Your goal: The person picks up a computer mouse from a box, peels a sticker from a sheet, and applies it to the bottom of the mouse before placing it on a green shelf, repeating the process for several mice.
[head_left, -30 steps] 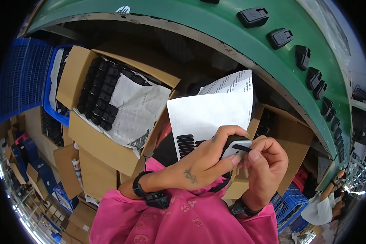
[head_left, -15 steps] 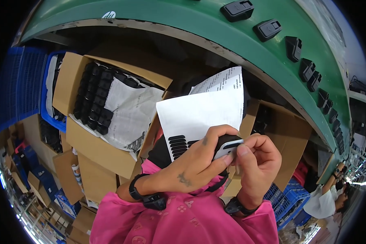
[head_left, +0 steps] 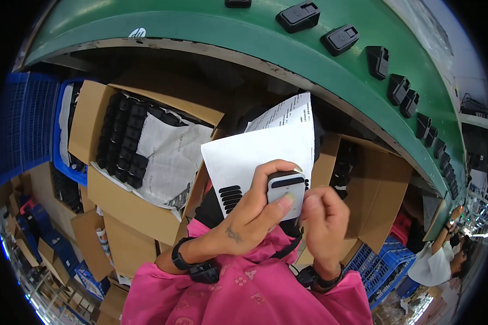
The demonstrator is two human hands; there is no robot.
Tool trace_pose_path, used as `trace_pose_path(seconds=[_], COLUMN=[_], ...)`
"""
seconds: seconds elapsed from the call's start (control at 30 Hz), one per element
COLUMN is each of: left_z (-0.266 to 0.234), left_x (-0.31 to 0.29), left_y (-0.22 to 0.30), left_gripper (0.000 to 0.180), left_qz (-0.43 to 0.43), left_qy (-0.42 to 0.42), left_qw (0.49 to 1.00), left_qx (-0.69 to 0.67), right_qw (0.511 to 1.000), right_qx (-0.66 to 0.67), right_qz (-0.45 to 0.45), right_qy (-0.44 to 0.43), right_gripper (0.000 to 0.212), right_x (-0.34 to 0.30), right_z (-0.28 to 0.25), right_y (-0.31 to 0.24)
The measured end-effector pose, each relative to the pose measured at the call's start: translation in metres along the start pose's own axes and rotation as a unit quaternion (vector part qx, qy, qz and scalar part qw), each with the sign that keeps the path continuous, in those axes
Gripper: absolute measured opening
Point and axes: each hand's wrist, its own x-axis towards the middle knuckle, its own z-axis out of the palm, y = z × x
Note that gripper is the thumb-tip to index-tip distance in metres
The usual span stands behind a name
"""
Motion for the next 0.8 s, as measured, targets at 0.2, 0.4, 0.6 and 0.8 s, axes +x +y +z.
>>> trace_pose_path(seconds=[0.2,0.4,0.6,0.8], left_z=[0.007,-0.019,-0.055,-0.087], left_x=[-0.011,-0.037,-0.080,-0.077], left_y=[-0.024,-0.005,0.006,-0.018], left_gripper=[0.057,0.058,0.047,0.052], left_qz=[0.126,0.007,-0.070,0.048], left_qy=[-0.030,-0.110,0.089,-0.015], left_qw=[0.985,0.974,0.986,0.965], left_qx=[0.110,0.198,0.121,0.257], right_qw=[0.972,0.974,0.944,0.884], right_qx=[0.226,-0.021,-0.209,-0.329], right_qz=[0.037,-0.067,-0.253,-0.328], right_qy=[-0.053,-0.216,-0.035,-0.045], right_gripper=[0.017,0.030,0.029,0.035], right_x=[-0.013,-0.008,-0.002,0.001], right_z=[0.007,-0.016,0.034,0.070], right_y=[0.003,-0.002,-0.010,0.014])
